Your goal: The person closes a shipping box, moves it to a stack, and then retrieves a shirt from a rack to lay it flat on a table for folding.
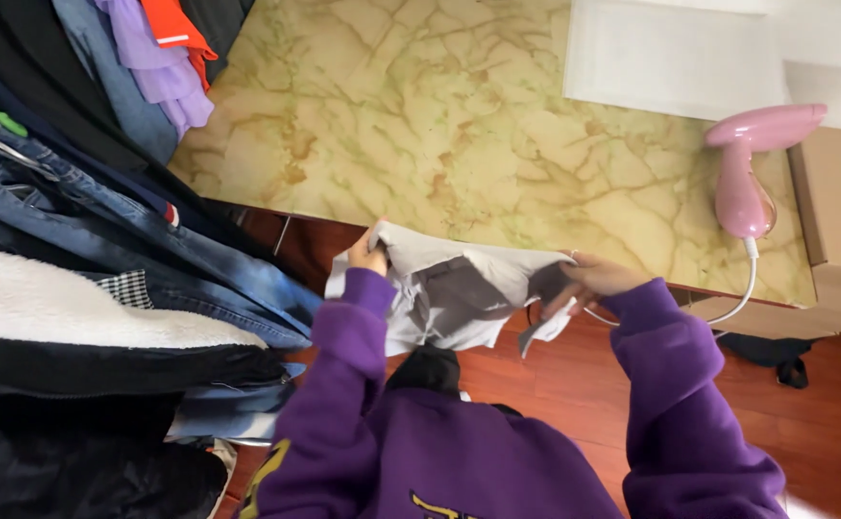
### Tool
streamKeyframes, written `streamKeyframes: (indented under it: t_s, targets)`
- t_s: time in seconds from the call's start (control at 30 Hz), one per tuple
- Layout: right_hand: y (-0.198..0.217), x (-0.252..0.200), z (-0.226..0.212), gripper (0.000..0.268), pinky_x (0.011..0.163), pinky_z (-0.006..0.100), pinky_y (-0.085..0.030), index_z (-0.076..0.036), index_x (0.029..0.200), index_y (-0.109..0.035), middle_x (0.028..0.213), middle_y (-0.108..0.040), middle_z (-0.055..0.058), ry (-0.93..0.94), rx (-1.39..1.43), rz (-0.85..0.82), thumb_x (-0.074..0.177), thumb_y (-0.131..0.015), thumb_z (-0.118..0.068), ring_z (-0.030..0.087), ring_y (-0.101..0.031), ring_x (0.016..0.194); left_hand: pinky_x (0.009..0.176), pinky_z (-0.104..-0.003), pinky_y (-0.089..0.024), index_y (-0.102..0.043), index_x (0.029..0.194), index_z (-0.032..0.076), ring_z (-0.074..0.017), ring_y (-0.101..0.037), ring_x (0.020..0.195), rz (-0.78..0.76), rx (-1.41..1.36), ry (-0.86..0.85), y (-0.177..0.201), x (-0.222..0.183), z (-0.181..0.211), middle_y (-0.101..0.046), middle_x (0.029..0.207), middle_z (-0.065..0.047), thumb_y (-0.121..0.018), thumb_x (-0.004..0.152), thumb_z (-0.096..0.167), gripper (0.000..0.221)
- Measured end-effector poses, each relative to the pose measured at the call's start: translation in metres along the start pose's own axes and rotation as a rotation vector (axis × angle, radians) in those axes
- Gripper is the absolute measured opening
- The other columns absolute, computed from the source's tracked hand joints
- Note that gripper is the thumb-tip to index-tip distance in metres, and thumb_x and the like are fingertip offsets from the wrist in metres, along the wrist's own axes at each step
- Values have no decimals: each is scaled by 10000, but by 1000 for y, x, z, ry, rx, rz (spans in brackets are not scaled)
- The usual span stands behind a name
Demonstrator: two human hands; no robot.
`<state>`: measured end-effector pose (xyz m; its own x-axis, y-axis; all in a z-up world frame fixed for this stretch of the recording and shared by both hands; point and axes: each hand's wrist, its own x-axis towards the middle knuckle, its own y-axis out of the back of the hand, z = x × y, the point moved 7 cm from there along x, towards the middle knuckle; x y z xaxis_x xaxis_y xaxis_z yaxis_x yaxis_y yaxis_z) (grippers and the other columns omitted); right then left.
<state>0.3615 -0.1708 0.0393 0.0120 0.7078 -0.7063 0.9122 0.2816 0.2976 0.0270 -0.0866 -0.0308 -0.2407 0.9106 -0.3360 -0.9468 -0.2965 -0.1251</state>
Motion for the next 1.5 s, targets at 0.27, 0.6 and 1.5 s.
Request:
streamKeyframes:
  t_s: [0.27, 0.6, 1.5]
  targets:
    - [-6, 69, 44, 501, 492, 234, -493, -124, 1272, -219, 806, -629, 231, 0, 295, 130, 915, -318, -461, 224, -627, 638, 866, -359, -477, -591, 1097, 69, -258, -510, 1020, 180, -110, -136, -29, -28, 21, -523, 1099, -176, -492, 815, -27, 314]
    - [20, 152, 92, 131, 566, 320, -548, -73, 995, -519, 820, -563, 117, 457, 421, 648, 925, -469, -171, 198, -595, 713, 513, -159, -446, -661, 981, 184, -74, -491, 598, 364, -193, -114, -17, -17, 2, -496, 913, 55, -483, 740, -56, 383]
    - [216, 276, -168, 142, 769, 445, -438, -25, 958, -538, 827, -559, 185, 872, -253, 1251, 852, -508, 65, 379, -555, 861, 780, -324, -456, -589, 945, 207, -239, -529, 828, -30, 950, -1124, -203, 352, 122, -519, 885, -8, -516, 813, 72, 202]
